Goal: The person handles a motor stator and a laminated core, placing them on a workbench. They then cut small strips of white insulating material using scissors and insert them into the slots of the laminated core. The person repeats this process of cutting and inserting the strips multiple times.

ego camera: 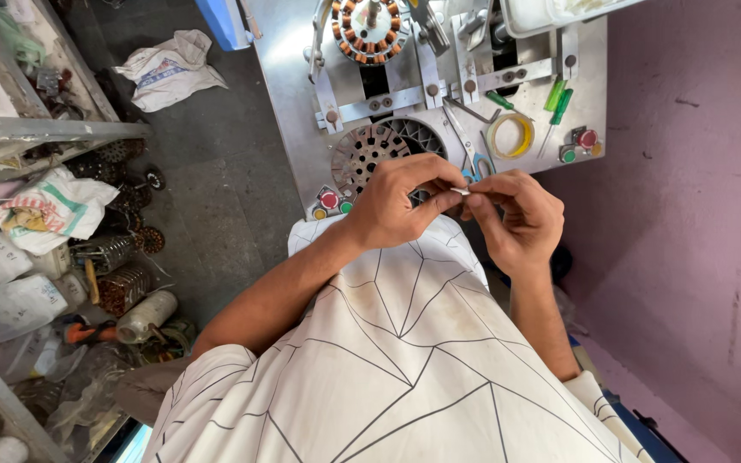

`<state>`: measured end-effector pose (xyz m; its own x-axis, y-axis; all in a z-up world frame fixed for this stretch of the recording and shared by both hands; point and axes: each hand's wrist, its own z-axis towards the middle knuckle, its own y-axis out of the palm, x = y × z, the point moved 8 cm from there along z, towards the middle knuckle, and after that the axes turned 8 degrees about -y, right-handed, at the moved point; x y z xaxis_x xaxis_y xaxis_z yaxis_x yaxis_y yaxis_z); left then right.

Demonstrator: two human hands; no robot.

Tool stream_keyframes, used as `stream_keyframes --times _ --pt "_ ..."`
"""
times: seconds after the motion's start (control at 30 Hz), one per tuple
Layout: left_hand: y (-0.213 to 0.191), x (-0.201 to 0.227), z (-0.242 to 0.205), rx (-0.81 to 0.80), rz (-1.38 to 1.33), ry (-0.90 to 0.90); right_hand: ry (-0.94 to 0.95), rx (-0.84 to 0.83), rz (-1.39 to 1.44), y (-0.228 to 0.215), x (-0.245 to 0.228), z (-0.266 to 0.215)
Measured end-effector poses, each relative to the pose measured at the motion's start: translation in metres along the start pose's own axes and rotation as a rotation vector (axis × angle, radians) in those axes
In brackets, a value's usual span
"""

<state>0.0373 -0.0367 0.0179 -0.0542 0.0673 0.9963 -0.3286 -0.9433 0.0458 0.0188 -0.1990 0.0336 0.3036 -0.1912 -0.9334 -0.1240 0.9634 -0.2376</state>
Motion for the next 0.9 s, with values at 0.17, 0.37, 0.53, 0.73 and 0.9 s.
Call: stream_keyframes --times 0.17,0.37,0.53,0.73,0.9 --pt "0.001 0.011 0.001 0.087 0.151 0.064 -0.212 -0.062 -0.504 0.003 -0.031 0.013" --pt "0.002 0.012 0.000 0.091 0.161 0.083 0.039 -0.033 -0.047 -0.003 -0.010 0.011" --pt "0.000 0.016 -0.002 0.093 0.130 0.092 0.117 0.010 0.172 -0.002 -0.002 0.008" --pt "0.001 0.013 -0.001 0.116 0.187 0.062 -0.011 -0.073 -0.322 0.005 -0.020 0.013" --pt "0.006 0.012 0.000 0.146 0.257 0.079 -0.151 -0.068 -0.531 0.014 -0.029 0.016"
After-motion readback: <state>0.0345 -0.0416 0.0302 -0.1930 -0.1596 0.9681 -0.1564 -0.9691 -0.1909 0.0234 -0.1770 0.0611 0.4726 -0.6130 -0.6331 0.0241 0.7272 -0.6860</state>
